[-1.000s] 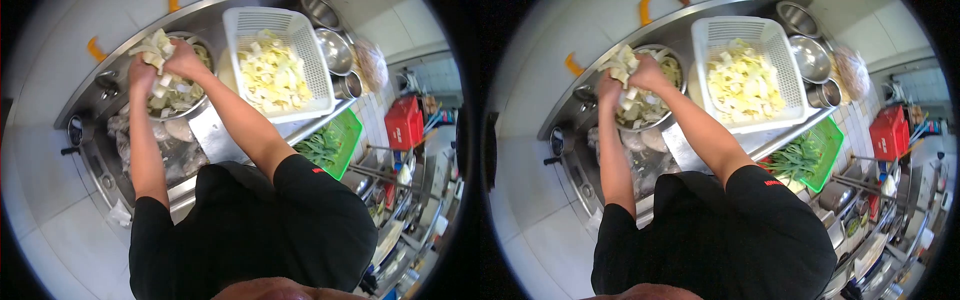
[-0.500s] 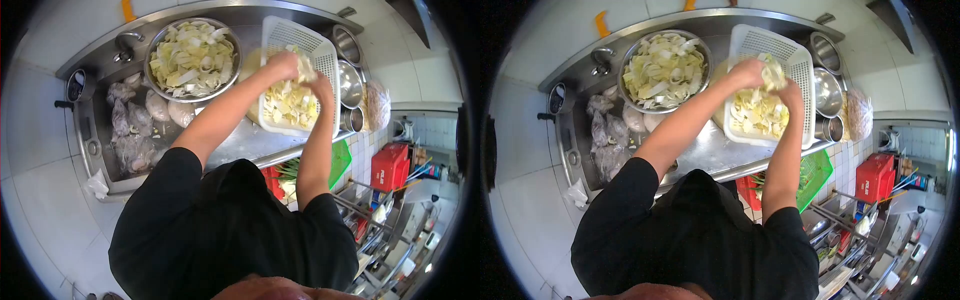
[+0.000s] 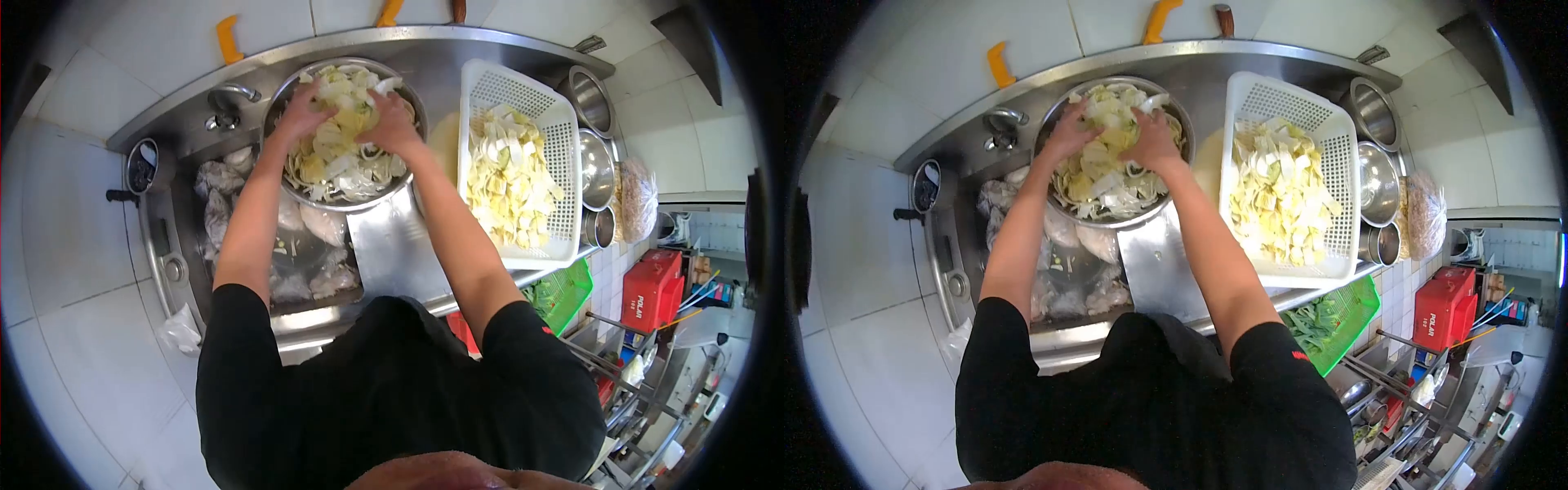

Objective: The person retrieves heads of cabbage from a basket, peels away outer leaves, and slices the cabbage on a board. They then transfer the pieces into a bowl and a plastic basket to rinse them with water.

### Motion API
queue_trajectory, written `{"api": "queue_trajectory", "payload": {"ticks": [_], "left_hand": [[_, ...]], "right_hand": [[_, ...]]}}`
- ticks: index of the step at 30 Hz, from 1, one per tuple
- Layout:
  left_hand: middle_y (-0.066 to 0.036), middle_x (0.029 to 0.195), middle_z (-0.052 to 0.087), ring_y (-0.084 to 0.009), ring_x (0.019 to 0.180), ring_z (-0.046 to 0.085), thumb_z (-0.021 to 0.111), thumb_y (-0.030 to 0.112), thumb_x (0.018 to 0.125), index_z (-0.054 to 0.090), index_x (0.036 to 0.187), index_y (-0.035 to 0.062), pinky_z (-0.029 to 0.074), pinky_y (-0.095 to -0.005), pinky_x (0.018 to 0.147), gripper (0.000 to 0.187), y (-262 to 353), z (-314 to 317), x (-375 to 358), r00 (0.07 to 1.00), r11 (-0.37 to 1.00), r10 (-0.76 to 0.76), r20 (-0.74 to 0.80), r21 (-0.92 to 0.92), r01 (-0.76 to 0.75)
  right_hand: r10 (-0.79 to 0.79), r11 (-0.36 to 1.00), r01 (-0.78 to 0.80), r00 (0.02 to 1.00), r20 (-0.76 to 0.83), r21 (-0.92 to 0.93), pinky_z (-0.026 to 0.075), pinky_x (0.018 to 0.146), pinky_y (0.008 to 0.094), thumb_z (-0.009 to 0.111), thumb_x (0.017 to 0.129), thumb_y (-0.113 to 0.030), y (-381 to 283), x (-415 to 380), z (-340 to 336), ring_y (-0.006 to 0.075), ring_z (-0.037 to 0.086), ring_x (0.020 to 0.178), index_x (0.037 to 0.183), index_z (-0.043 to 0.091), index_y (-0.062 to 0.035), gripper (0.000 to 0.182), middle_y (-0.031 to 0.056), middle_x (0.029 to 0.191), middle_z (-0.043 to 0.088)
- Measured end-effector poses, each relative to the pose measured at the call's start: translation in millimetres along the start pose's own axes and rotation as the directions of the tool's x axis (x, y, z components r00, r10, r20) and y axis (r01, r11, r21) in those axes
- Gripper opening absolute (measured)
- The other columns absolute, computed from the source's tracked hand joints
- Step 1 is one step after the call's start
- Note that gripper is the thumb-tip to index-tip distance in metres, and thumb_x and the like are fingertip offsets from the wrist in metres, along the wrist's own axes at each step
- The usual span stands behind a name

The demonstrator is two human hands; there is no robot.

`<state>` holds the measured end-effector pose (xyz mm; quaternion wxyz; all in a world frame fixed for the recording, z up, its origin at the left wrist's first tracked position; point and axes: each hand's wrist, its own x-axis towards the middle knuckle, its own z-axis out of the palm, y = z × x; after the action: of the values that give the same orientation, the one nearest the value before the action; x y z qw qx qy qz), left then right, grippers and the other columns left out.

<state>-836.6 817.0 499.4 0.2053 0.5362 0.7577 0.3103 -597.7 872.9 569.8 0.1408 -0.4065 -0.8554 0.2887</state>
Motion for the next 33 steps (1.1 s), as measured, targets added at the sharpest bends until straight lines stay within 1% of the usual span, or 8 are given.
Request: {"api": "queue_trajectory", "payload": {"ticks": [4, 5, 9, 15, 20, 25, 28, 33], "left_hand": [[-0.025, 0.150, 0.039, -0.0336, 0.136, 0.045, 0.080, 0.057, 0.074, 0.040, 0.149, 0.0050, 0.040, -0.0388, 0.110, 0.100, 16, 13, 18, 0.967, 0.948, -0.154, 0.201, -0.244, 0.202], [-0.025, 0.145, 0.046, -0.0327, 0.131, 0.050, 0.082, 0.056, 0.073, 0.044, 0.146, 0.0024, 0.042, -0.0386, 0.107, 0.098, 15, 21, 21, 0.950, 0.917, -0.204, 0.238, -0.293, 0.271], [-0.019, 0.117, 0.068, -0.0271, 0.109, 0.064, 0.088, 0.049, 0.067, 0.061, 0.128, -0.0039, 0.049, -0.0368, 0.095, 0.085, 61, 7, -2, 0.889, 0.868, -0.146, 0.434, -0.374, 0.325], [-0.014, 0.108, 0.070, -0.0195, 0.099, 0.064, 0.085, 0.018, 0.073, 0.067, 0.115, -0.0041, 0.050, -0.0320, 0.087, 0.051, 70, 10, -24, 0.984, 0.663, -0.175, 0.038, -0.734, 0.146], [-0.011, 0.107, 0.071, -0.0179, 0.099, 0.063, 0.080, 0.009, 0.073, 0.068, 0.115, -0.0010, 0.049, -0.0297, 0.089, 0.044, 112, -46, -29, 0.992, 0.797, -0.054, -0.118, -0.603, -0.028], [-0.011, 0.109, 0.070, -0.0149, 0.091, 0.066, 0.070, -0.002, 0.077, 0.069, 0.115, 0.0021, 0.055, -0.0284, 0.076, 0.038, 128, -63, -25, 0.961, 0.491, -0.270, -0.063, -0.867, 0.081], [-0.011, 0.113, 0.068, -0.0170, 0.093, 0.066, 0.067, -0.006, 0.076, 0.069, 0.114, 0.0025, 0.054, -0.0283, 0.079, 0.039, 130, -64, -26, 0.980, 0.468, -0.128, -0.149, -0.881, -0.073], [-0.010, 0.116, 0.065, -0.0166, 0.095, 0.064, 0.062, -0.008, 0.078, 0.068, 0.119, 0.0069, 0.053, -0.0269, 0.079, 0.044, 127, -62, -23, 0.962, 0.667, 0.014, -0.274, -0.714, -0.214]], "right_hand": [[0.094, 0.973, -0.113, 0.990, 0.103, 0.202, 0.037, 0.113, 0.0454, 0.092, 0.057, -0.026, 21, 25, 58, 0.0478, 0.033, 0.141, 0.153, 0.031, -0.0094, 0.115, 0.0370, 0.148, 0.031], [0.068, 0.989, -0.069, 0.998, 0.009, 0.128, 0.038, 0.113, 0.0453, 0.088, 0.061, -0.019, 39, 35, 91, 0.0478, 0.036, 0.139, 0.152, 0.031, -0.0098, 0.108, 0.0364, 0.145, 0.036], [0.126, 0.793, -0.167, 0.986, 0.110, 0.586, 0.046, 0.103, 0.0423, 0.078, 0.068, -0.013, 18, 33, 70, 0.0405, 0.053, 0.124, 0.136, 0.048, -0.0019, 0.075, 0.0268, 0.132, 0.054], [-0.024, 0.999, 0.030, 0.989, -0.144, 0.042, 0.048, 0.097, 0.0435, 0.084, 0.065, -0.023, 2, 28, 13, 0.0403, 0.059, 0.109, 0.117, 0.064, -0.0052, 0.059, 0.0243, 0.115, 0.061], [-0.102, 0.983, 0.125, 0.981, -0.165, 0.138, 0.049, 0.096, 0.0418, 0.089, 0.061, -0.027, -32, 23, -44, 0.0371, 0.060, 0.110, 0.114, 0.068, -0.0048, 0.061, 0.0221, 0.115, 0.061], [-0.198, 0.935, 0.267, 0.939, -0.283, 0.234, 0.050, 0.093, 0.0389, 0.080, 0.064, -0.014, -38, 24, -71, 0.0347, 0.062, 0.108, 0.109, 0.071, -0.0046, 0.047, 0.0202, 0.113, 0.064], [-0.162, 0.909, 0.263, 0.938, -0.305, 0.325, 0.050, 0.095, 0.0374, 0.073, 0.064, -0.008, -42, 24, -74, 0.0351, 0.062, 0.108, 0.105, 0.072, -0.0050, 0.041, 0.0208, 0.111, 0.066], [-0.103, 0.931, 0.231, 0.909, -0.404, 0.281, 0.053, 0.088, 0.0377, 0.078, 0.067, -0.014, -50, 17, -68, 0.0356, 0.067, 0.099, 0.104, 0.071, -0.0050, 0.039, 0.0201, 0.104, 0.070]]}}
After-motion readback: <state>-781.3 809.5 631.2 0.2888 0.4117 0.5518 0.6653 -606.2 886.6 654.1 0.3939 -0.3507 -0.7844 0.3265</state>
